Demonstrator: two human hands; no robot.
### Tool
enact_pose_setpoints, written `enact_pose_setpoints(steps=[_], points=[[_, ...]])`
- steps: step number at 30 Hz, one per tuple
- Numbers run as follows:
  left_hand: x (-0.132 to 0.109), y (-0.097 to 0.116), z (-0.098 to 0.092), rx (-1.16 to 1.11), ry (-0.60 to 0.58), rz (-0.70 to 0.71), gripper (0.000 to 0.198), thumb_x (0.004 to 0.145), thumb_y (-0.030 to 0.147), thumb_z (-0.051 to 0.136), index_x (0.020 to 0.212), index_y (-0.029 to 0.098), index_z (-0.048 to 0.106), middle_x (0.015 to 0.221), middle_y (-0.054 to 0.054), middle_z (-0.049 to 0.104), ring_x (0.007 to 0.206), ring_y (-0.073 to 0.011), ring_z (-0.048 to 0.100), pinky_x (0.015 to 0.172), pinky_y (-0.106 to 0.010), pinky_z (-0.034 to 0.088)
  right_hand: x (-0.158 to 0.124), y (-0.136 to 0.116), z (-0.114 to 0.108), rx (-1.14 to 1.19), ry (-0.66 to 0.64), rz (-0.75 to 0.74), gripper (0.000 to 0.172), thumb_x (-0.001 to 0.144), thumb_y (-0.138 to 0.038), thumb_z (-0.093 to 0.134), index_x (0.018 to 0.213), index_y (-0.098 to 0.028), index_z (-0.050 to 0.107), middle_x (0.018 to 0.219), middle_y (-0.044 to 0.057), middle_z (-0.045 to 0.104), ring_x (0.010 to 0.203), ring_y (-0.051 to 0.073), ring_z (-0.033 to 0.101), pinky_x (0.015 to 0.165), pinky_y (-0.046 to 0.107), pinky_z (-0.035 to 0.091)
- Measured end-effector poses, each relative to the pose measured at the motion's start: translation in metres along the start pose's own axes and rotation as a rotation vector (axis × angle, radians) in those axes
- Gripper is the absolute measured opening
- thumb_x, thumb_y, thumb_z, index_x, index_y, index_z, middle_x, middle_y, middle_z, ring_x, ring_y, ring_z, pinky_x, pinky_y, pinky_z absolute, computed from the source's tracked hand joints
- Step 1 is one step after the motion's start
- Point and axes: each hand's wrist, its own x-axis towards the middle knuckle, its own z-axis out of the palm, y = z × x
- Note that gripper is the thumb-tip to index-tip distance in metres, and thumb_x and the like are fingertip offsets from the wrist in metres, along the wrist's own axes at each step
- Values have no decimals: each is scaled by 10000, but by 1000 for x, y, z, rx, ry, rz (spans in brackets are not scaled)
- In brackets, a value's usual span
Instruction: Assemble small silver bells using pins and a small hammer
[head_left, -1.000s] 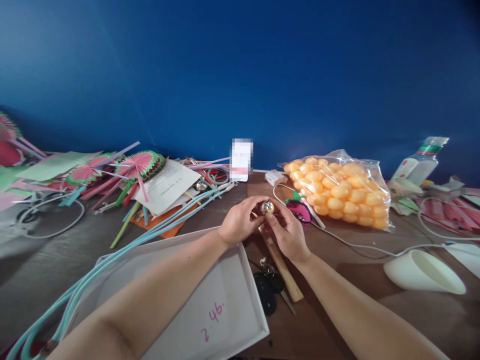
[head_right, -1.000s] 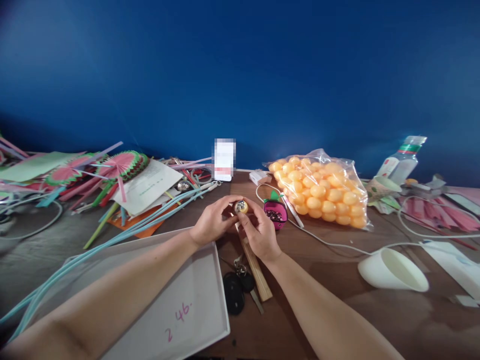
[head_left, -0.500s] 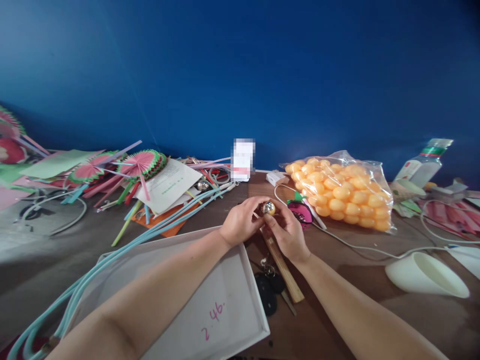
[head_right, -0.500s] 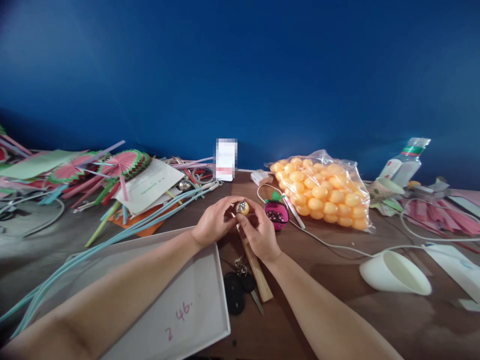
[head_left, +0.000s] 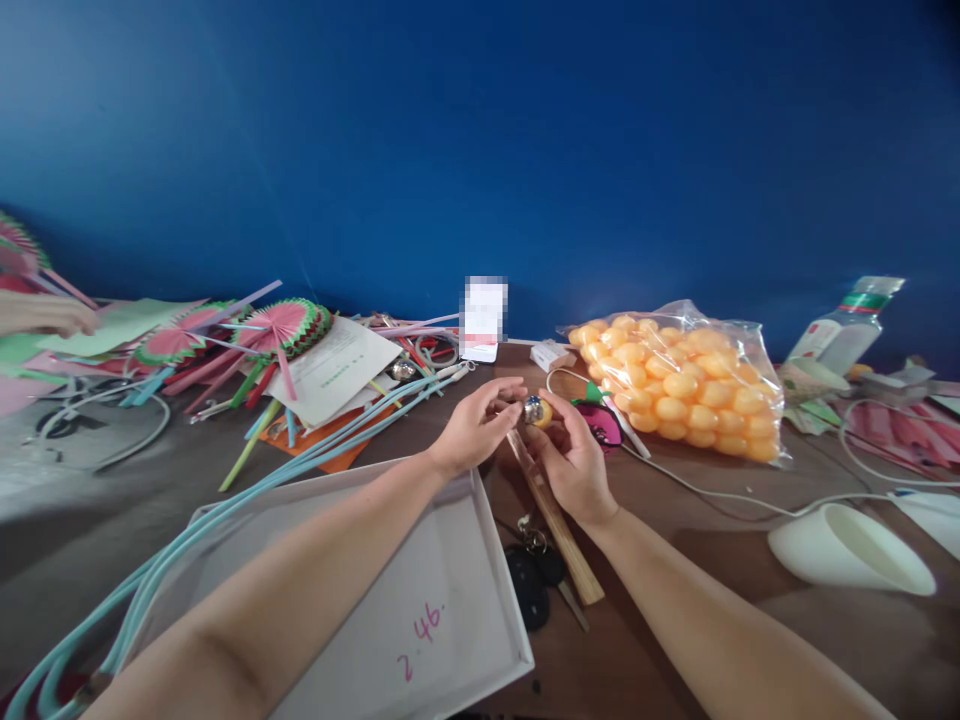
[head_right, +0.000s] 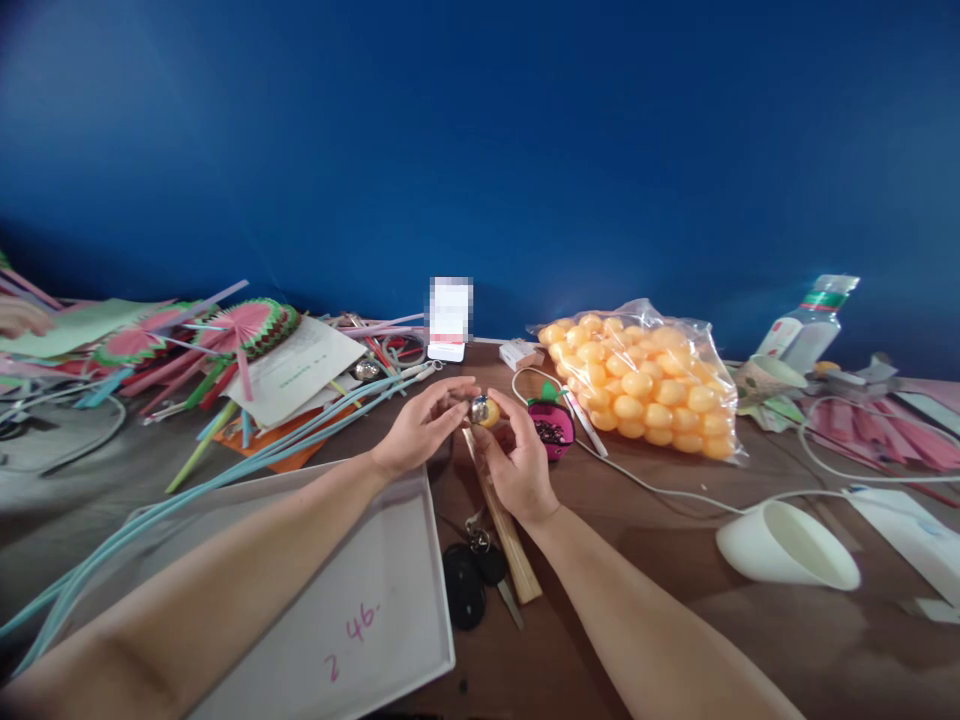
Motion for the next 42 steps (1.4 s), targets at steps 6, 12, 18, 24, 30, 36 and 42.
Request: enact_pose_setpoints(steps=[6, 12, 18, 24, 30, 36, 42], points=[[3, 6, -1, -2, -50, -80, 463, 826, 360, 651, 1220, 128, 576, 1130, -135, 672, 1014, -205, 644, 856, -315, 520, 1, 1, -1, -43, 11, -43, 502, 856, -393, 636, 1329, -259, 530, 1239, 110, 626, 1079, 254, 621, 873, 408, 551], [2, 10, -2, 159, -34, -29, 335, 832, 342, 645, 1110, 154, 657, 1125, -102, 693, 1019, -200, 646, 906, -322, 497, 3, 2, -2, -50, -10, -5, 498, 850, -402, 639, 1319, -265, 543, 1222, 101, 637, 1014, 245, 642, 833, 407, 565], [2, 9, -2, 185, -12, -25, 341, 821, 348, 654, 1103, 157, 670, 1116, -97, 699, 1017, -206, 648, 915, -332, 491, 3, 3, -2, -33, -26, 43, 525, 840, -430, 641, 1328, -269, 533, 1160, 92, 661, 852, 211, 662, 725, 374, 577], [4, 8, -3, 4, -51, -93, 408, 849, 444, 597, 1104, 135, 676, 1093, -110, 699, 984, -217, 654, 855, -331, 523, 2, 1, 0, 9, -28, 73, 508, 846, -426, 634, 1317, -270, 526, 1192, 92, 645, 737, 173, 637, 650, 344, 566], [3, 11, -4, -36, -88, -91, 440, 872, 457, 559, 1129, 116, 667, 1126, -126, 685, 988, -217, 647, 844, -329, 527, 2, -3, 0, 49, -66, 102, 452, 858, -413, 626, 1282, -287, 533, 1124, 61, 656, 658, 136, 604, 590, 298, 539], [2, 14, -5, 96, -52, -69, 401, 816, 365, 659, 1144, 135, 656, 1148, -123, 681, 1029, -213, 638, 932, -353, 489, 2, -2, 1, 60, -82, 113, 488, 849, -407, 634, 1302, -270, 518, 1189, 79, 635, 689, 141, 621, 576, 291, 542], [3, 11, -4, 89, -42, -57, 389, 820, 359, 654, 1133, 129, 662, 1119, -126, 691, 1026, -212, 643, 934, -352, 488, 1, 2, 2, 90, -93, 126, 509, 855, -402, 622, 1330, -278, 489, 1189, 76, 635, 700, 149, 635, 576, 300, 555]])
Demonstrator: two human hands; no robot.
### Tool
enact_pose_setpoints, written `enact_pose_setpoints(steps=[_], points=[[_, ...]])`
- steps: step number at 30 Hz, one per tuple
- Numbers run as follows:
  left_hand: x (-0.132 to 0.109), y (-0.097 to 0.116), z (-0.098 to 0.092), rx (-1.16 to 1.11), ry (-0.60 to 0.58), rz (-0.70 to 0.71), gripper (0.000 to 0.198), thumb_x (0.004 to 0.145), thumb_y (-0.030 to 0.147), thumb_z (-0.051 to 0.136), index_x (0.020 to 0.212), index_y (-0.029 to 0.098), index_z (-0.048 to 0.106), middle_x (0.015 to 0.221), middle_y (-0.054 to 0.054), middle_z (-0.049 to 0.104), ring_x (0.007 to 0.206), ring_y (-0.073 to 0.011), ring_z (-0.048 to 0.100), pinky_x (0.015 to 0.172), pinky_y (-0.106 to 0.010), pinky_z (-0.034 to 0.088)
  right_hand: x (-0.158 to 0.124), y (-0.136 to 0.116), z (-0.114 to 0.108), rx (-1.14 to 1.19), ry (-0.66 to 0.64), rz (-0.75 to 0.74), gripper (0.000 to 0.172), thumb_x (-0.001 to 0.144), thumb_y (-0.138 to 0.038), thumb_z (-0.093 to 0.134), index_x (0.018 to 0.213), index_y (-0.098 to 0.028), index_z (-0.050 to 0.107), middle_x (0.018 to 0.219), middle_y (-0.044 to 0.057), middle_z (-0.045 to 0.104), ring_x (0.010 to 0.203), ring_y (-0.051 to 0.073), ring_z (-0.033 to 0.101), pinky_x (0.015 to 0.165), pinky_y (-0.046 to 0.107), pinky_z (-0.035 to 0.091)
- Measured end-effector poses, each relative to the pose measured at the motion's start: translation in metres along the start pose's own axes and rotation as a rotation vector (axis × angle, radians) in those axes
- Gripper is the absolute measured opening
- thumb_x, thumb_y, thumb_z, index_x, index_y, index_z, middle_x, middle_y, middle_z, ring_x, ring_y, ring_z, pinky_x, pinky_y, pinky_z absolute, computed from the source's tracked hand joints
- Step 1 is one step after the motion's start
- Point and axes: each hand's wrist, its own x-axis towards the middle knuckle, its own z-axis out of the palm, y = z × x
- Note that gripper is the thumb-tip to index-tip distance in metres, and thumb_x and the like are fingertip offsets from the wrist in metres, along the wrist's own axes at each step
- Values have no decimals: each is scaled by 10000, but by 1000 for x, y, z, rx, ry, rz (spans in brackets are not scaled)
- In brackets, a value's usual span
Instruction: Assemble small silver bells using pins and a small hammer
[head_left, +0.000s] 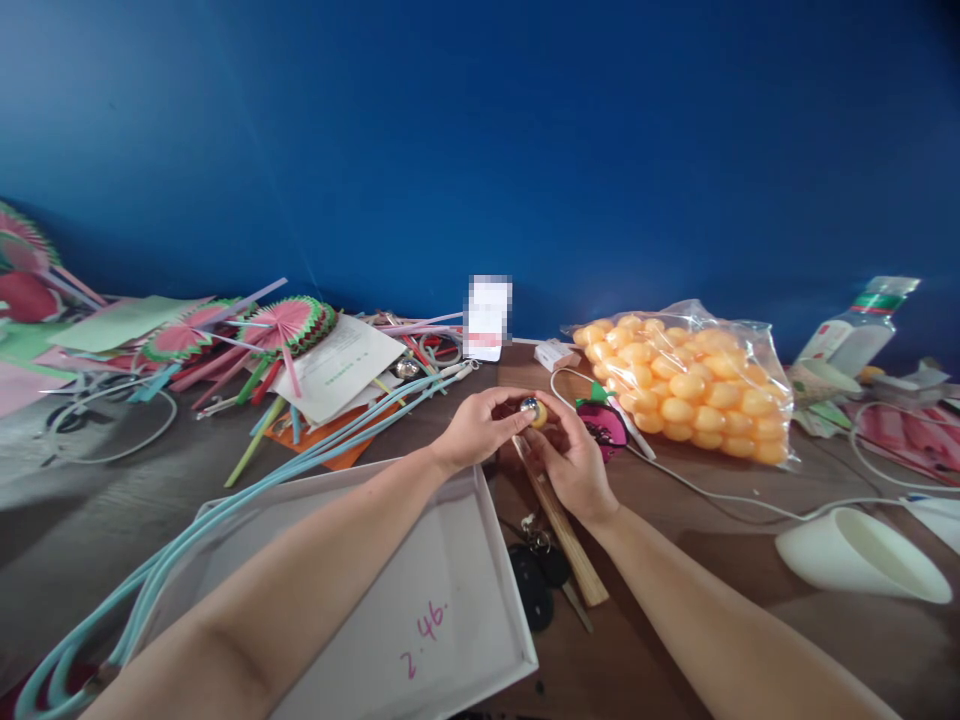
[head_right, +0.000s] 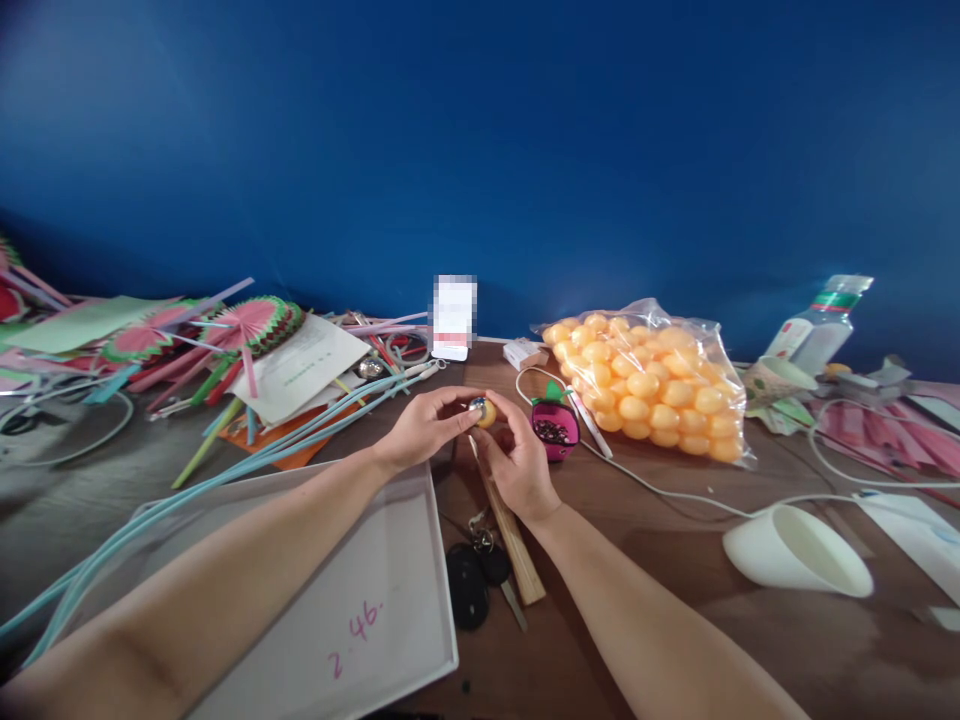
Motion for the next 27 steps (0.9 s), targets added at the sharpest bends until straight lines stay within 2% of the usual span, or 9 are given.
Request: enact_pose_setpoints(steps=[3, 9, 15, 19, 23, 27], points=[[1, 1, -1, -21, -10, -18, 387, 816, 385, 658, 1120, 145, 673, 1113, -112, 695, 1015, -207, 644, 912, -342, 501, 0, -1, 0, -8, 13, -2, 508, 851, -409, 625, 1323, -271, 498, 1194, 83, 637, 720, 156, 642, 614, 316, 573], [0, 6, -1, -208, -57, -84, 475, 861, 502, 557, 1108, 116, 681, 1079, -124, 687, 903, -195, 656, 718, -280, 554, 0, -7, 1, -2, 40, -21, 472, 858, -407, 624, 1294, -259, 520, 1226, 89, 629, 785, 170, 662, 647, 313, 577], [0, -1, -1, -232, -83, -95, 534, 815, 441, 649, 1259, 152, 587, 1173, -134, 643, 941, -195, 645, 750, -304, 560, 1, -10, 0, 10, 49, -2, 463, 869, -437, 606, 1285, -252, 522, 1150, 83, 662, 720, 169, 668, 589, 308, 571], [1, -7, -1, -203, -87, -95, 559, 768, 393, 711, 1265, 177, 574, 1140, -121, 654, 901, -183, 652, 764, -324, 558, 0, -9, -2, -74, 44, -15, 472, 887, -447, 579, 1308, -241, 524, 1235, 99, 641, 900, 218, 682, 730, 357, 587], [2, -8, -1, -209, -87, -75, 506, 764, 381, 716, 1214, 183, 599, 1125, -116, 668, 908, -186, 656, 767, -332, 557, 1, -10, -3, -159, 55, -79, 454, 907, -424, 559, 1312, -220, 536, 1257, 95, 637, 1104, 243, 627, 931, 408, 530], [1, -5, 1, -187, -55, -50, 456, 763, 387, 715, 1158, 176, 625, 1134, -115, 672, 897, -182, 659, 772, -327, 555, 2, -12, -2, -183, 52, -109, 444, 921, -397, 544, 1329, -225, 525, 1258, 89, 637, 1130, 235, 617, 959, 400, 516]])
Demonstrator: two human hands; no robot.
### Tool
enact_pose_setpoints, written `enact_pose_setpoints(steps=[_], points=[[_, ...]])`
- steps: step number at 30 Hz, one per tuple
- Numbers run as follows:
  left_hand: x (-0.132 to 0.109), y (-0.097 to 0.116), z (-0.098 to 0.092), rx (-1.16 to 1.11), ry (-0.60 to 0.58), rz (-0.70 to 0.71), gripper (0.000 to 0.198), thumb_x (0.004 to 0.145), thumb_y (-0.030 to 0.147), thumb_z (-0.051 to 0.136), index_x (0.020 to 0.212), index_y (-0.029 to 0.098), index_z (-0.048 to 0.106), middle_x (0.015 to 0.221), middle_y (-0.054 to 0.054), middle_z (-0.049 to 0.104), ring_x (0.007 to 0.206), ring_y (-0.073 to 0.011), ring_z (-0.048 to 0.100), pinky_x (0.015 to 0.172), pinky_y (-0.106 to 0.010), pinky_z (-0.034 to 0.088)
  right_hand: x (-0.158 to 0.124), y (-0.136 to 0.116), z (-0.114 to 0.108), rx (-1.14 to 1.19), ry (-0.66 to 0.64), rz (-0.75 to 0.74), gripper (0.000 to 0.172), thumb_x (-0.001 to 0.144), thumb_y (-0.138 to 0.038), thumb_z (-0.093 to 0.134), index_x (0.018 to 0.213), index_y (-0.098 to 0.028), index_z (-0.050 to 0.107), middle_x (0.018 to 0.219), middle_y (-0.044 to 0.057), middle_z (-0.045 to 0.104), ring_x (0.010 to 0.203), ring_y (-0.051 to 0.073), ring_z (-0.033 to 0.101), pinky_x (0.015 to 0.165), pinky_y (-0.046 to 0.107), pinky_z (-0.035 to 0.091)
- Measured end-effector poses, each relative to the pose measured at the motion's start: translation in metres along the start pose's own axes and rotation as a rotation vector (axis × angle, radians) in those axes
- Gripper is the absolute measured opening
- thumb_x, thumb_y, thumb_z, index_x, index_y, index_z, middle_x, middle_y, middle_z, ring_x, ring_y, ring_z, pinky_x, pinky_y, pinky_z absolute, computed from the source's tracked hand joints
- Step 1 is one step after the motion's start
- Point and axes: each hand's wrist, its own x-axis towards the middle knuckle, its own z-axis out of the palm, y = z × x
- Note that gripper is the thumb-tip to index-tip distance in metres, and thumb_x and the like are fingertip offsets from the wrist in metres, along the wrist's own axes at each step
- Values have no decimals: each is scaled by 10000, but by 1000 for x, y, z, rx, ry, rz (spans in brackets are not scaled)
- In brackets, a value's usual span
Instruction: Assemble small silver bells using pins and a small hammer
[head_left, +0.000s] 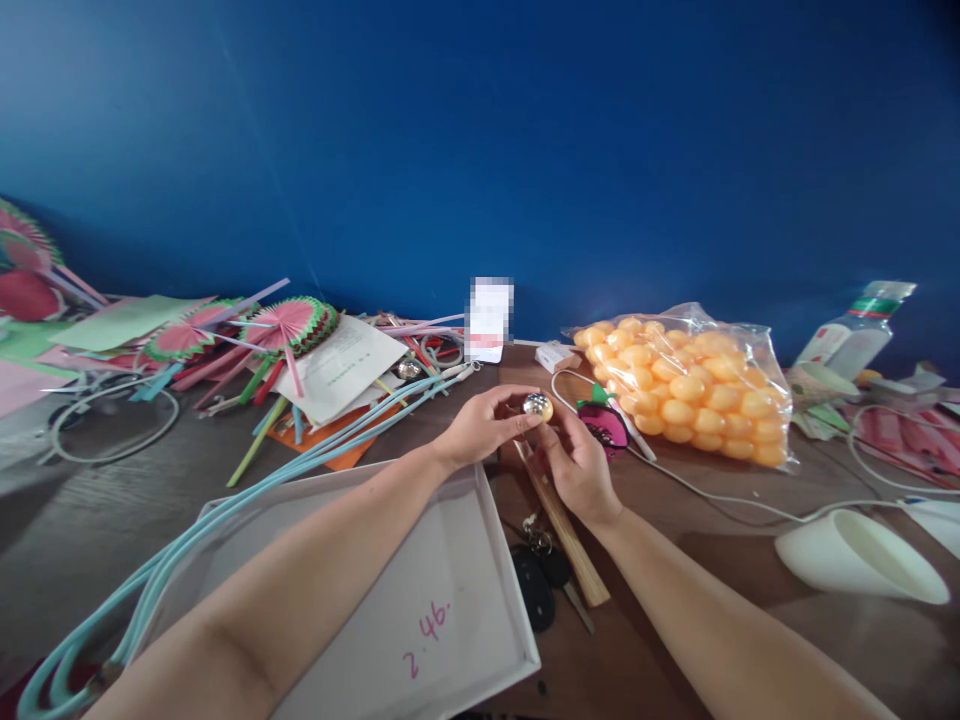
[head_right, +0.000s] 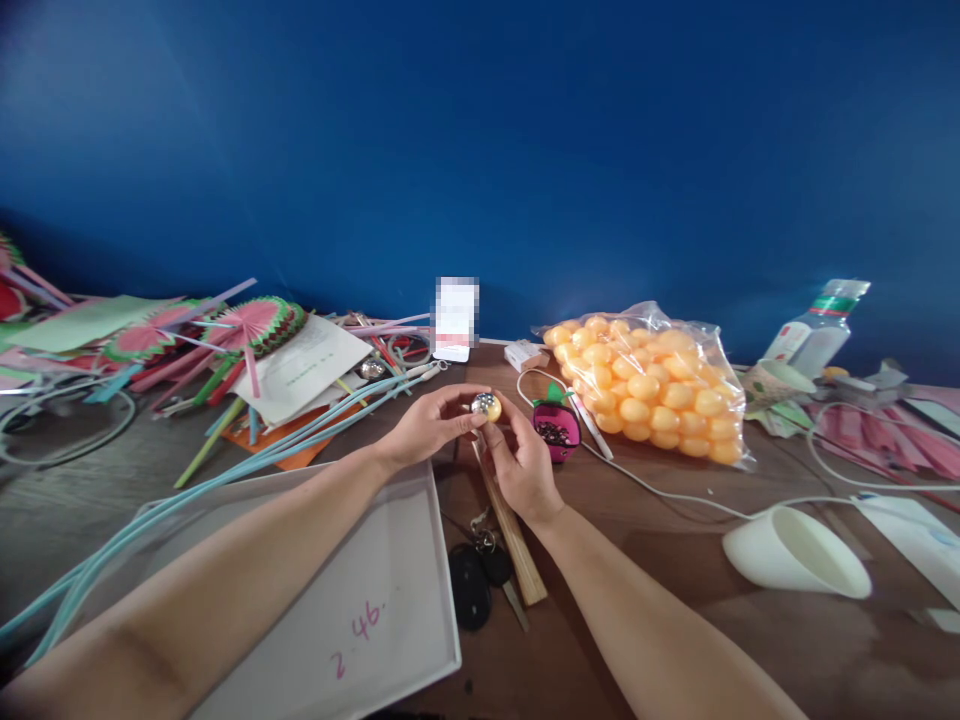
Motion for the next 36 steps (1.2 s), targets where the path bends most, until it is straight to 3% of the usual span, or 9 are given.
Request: enact_pose_setpoints(steps=[7, 11, 14, 18, 20, 25, 31, 36], points=[[2, 2, 3, -59, 257, -13, 485, 768, 420, 704, 1144, 136, 592, 1010, -99, 682, 760, -145, 649, 644, -264, 545, -3, -4, -10, -126, -10, -100, 470, 923, -349, 534, 1375, -238, 470, 1171, 102, 658, 902, 210, 677, 811, 386, 576], [2, -2, 3, -26, 292, 37, 485, 777, 443, 688, 1146, 145, 586, 979, -78, 671, 722, -127, 627, 621, -247, 526, 2, -11, -28, -356, 96, -242, 375, 922, -327, 522, 1288, -245, 550, 1059, 78, 675, 694, 161, 629, 767, 372, 562], [1, -5, 4, 45, 296, 73, 481, 779, 454, 682, 1148, 156, 597, 947, -61, 666, 687, -109, 601, 616, -233, 504, 9, -15, -40, -558, 169, -271, 307, 921, -334, 509, 1192, -242, 620, 1029, 77, 679, 769, 178, 631, 756, 336, 530], [1, -6, 4, 75, 297, 87, 474, 778, 443, 683, 1142, 151, 602, 958, -64, 668, 699, -113, 599, 636, -242, 506, 19, -19, -52, -862, 187, -120, 250, 904, -345, 496, 1021, -250, 695, 1019, 53, 695, 832, 188, 647, 673, 285, 475], [1, -5, 3, 99, 296, 85, 465, 778, 430, 684, 1140, 150, 604, 958, -67, 674, 718, -123, 608, 663, -255, 515, 24, -20, -57, -990, 141, 19, 251, 887, -361, 496, 982, -265, 708, 991, 43, 708, 795, 195, 650, 612, 282, 440], [1, -5, 3, 185, 315, 112, 430, 781, 383, 684, 1139, 158, 606, 998, -70, 680, 761, -133, 621, 736, -279, 522, 34, -22, -67, -1165, -162, 356, 312, 865, -458, 478, 957, -328, 746, 935, 56, 738, 789, 254, 666, 573, 314, 399], [1, -7, 2, 213, 302, 142, 410, 790, 363, 677, 1139, 159, 604, 1081, -89, 669, 826, -148, 630, 778, -293, 518, 40, -25, -71, -1161, -324, 406, 326, 830, -483, 488, 1006, -372, 739, 1008, 45, 736, 868, 270, 672, 620, 326, 433], [-1, -7, 2, 230, 288, 143, 397, 795, 360, 672, 1134, 162, 612, 1131, -105, 654, 893, -167, 636, 806, -304, 522, 45, -31, -68, -1197, -388, 421, 278, 781, -375, 538, 968, -345, 742, 990, 70, 734, 877, 280, 673, 648, 336, 441]])
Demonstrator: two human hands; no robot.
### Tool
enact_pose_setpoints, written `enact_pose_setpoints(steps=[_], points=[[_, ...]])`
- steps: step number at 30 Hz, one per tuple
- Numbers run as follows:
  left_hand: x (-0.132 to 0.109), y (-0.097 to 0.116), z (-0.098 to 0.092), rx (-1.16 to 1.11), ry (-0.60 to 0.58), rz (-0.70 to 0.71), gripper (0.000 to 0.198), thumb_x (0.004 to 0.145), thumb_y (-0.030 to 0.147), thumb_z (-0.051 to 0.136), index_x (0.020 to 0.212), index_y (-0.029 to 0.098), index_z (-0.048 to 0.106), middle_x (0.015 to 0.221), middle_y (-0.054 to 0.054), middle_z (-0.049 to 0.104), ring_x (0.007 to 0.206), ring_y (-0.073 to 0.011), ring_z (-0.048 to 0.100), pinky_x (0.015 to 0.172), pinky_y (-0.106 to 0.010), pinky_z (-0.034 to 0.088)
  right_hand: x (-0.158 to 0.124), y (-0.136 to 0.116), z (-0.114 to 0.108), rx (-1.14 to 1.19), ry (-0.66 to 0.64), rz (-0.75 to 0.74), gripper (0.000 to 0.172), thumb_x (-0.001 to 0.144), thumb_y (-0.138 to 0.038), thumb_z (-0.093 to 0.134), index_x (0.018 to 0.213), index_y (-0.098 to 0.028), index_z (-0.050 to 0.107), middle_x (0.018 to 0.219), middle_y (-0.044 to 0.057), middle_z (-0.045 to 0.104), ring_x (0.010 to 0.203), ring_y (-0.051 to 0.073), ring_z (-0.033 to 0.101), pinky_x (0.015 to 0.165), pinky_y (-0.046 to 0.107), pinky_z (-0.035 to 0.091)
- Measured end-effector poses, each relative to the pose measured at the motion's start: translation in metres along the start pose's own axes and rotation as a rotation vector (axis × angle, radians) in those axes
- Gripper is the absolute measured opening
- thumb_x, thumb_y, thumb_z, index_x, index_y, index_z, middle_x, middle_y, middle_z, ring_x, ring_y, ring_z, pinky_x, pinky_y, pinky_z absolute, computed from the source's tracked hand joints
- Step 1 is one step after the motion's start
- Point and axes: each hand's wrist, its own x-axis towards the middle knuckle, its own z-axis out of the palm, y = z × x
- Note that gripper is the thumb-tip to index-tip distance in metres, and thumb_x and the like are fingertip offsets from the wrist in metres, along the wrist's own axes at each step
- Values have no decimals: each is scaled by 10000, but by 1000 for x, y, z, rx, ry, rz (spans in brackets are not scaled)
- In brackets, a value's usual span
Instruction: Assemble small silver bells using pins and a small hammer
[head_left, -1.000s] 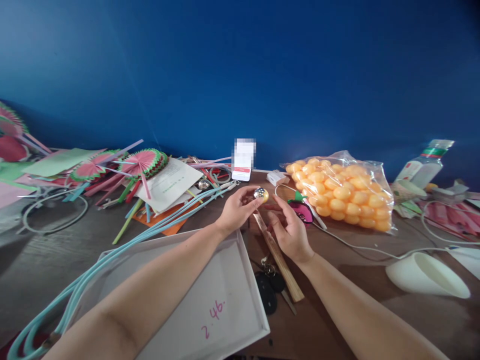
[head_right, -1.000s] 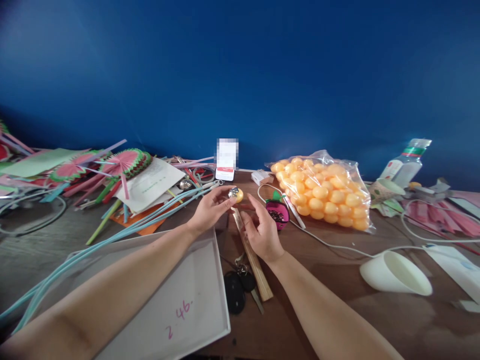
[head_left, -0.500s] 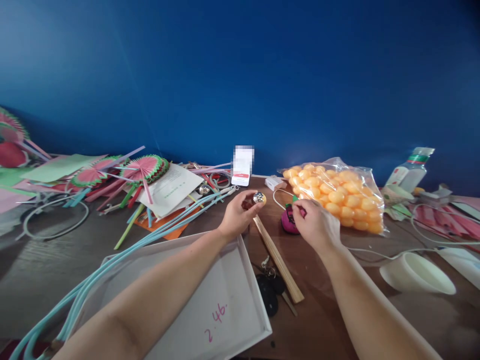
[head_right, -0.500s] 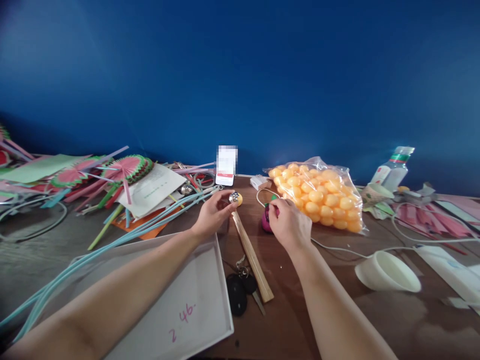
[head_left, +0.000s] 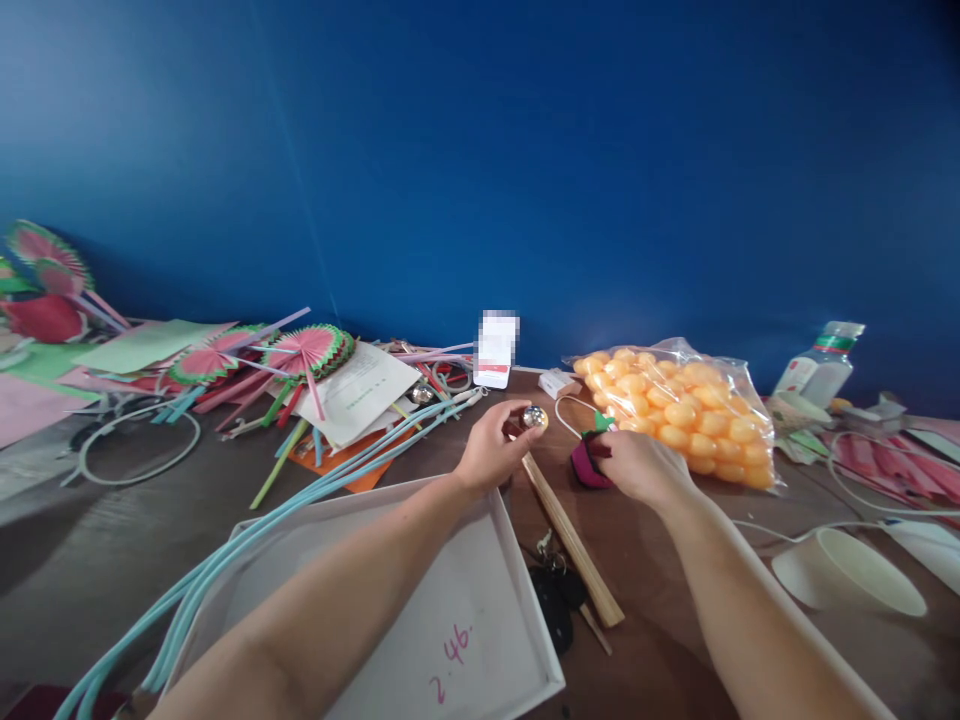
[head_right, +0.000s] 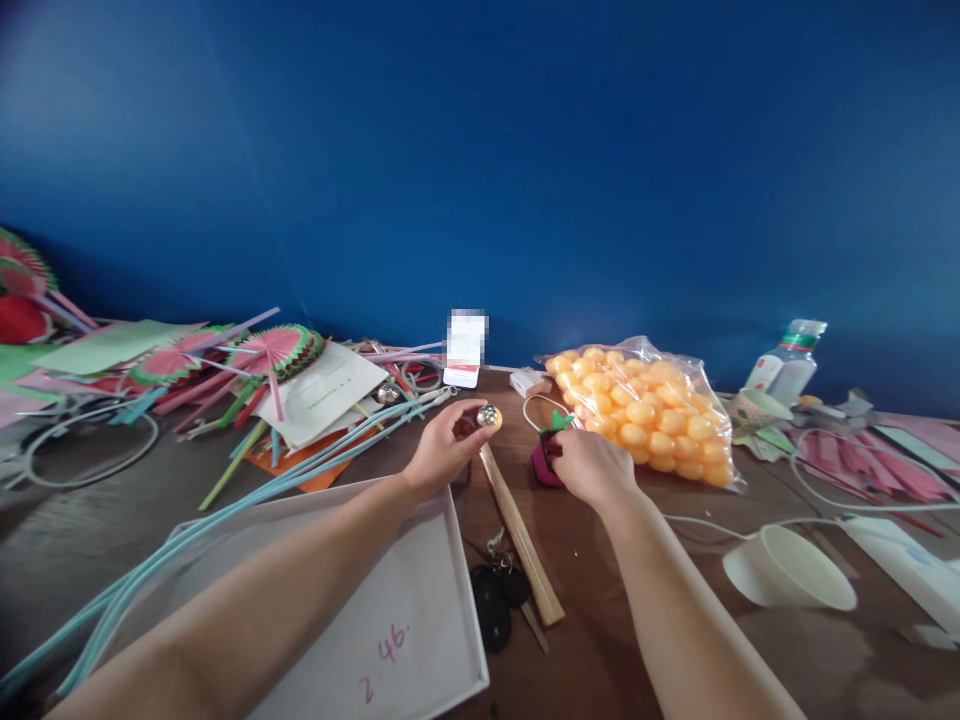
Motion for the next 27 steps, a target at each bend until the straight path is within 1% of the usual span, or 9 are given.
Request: enact_pose_setpoints(steps=[4, 8, 14, 17, 18, 20, 23, 25, 27], points=[[0, -3, 1, 13, 7, 37, 396, 791, 347, 678, 1136, 163, 612, 1133, -105, 651, 919, -172, 638, 815, -304, 527, 3, -7, -7, -75, -71, 0, 252, 750, -245, 535, 894, -283, 738, 981, 96, 726, 908, 289, 671, 674, 340, 447], [0, -8, 3, 5, 24, 62, 397, 780, 340, 689, 1134, 175, 618, 1108, -90, 658, 878, -155, 645, 802, -289, 534, 6, -11, -12, -102, -129, -3, 264, 756, -210, 515, 928, -263, 709, 1028, 93, 714, 971, 302, 657, 697, 344, 443], [1, -9, 3, 19, 21, 86, 392, 778, 341, 690, 1126, 176, 622, 1098, -92, 659, 907, -166, 646, 802, -285, 536, 7, -10, -11, -108, -128, 9, 269, 761, -187, 502, 952, -220, 687, 1048, 121, 703, 976, 309, 652, 693, 342, 428], [1, -10, 3, 1, 24, 91, 391, 779, 347, 687, 1124, 175, 621, 1096, -95, 657, 903, -166, 645, 794, -281, 534, 6, -6, -11, -59, -76, -3, 216, 776, -216, 512, 904, -227, 686, 1002, 106, 712, 927, 299, 659, 666, 336, 419], [0, -11, 3, -15, 26, 90, 391, 779, 347, 687, 1124, 175, 620, 1089, -95, 659, 894, -163, 645, 787, -277, 534, 6, -6, -12, -18, -26, -4, 193, 792, -244, 511, 880, -236, 682, 975, 93, 716, 897, 290, 662, 652, 332, 417], [0, -12, 4, -52, 22, 73, 400, 780, 351, 688, 1131, 173, 615, 1067, -93, 666, 848, -151, 644, 756, -267, 532, 5, -6, -12, 128, 142, -10, 174, 826, -311, 507, 843, -245, 668, 906, 67, 719, 809, 254, 665, 625, 319, 420], [1, -13, 5, -104, 30, 25, 422, 783, 363, 685, 1147, 166, 606, 1041, -96, 670, 762, -126, 624, 711, -257, 526, 0, -18, -10, 534, 406, -105, 198, 858, -395, 526, 866, -223, 625, 767, 47, 702, 623, 180, 641, 566, 283, 448], [3, -13, 5, -164, 75, -15, 429, 784, 361, 683, 1152, 159, 597, 1035, -99, 666, 734, -117, 609, 686, -255, 526, -2, -33, -5, 842, 429, -198, 267, 866, -472, 540, 895, -213, 597, 684, 31, 680, 505, 152, 604, 482, 263, 451], [5, -13, 5, -258, 132, -69, 440, 780, 358, 684, 1156, 155, 582, 1028, -98, 659, 725, -118, 607, 651, -254, 531, -3, -49, 3, 1011, 423, -272, 290, 860, -499, 565, 866, -209, 572, 679, 23, 673, 480, 138, 599, 461, 254, 467]])
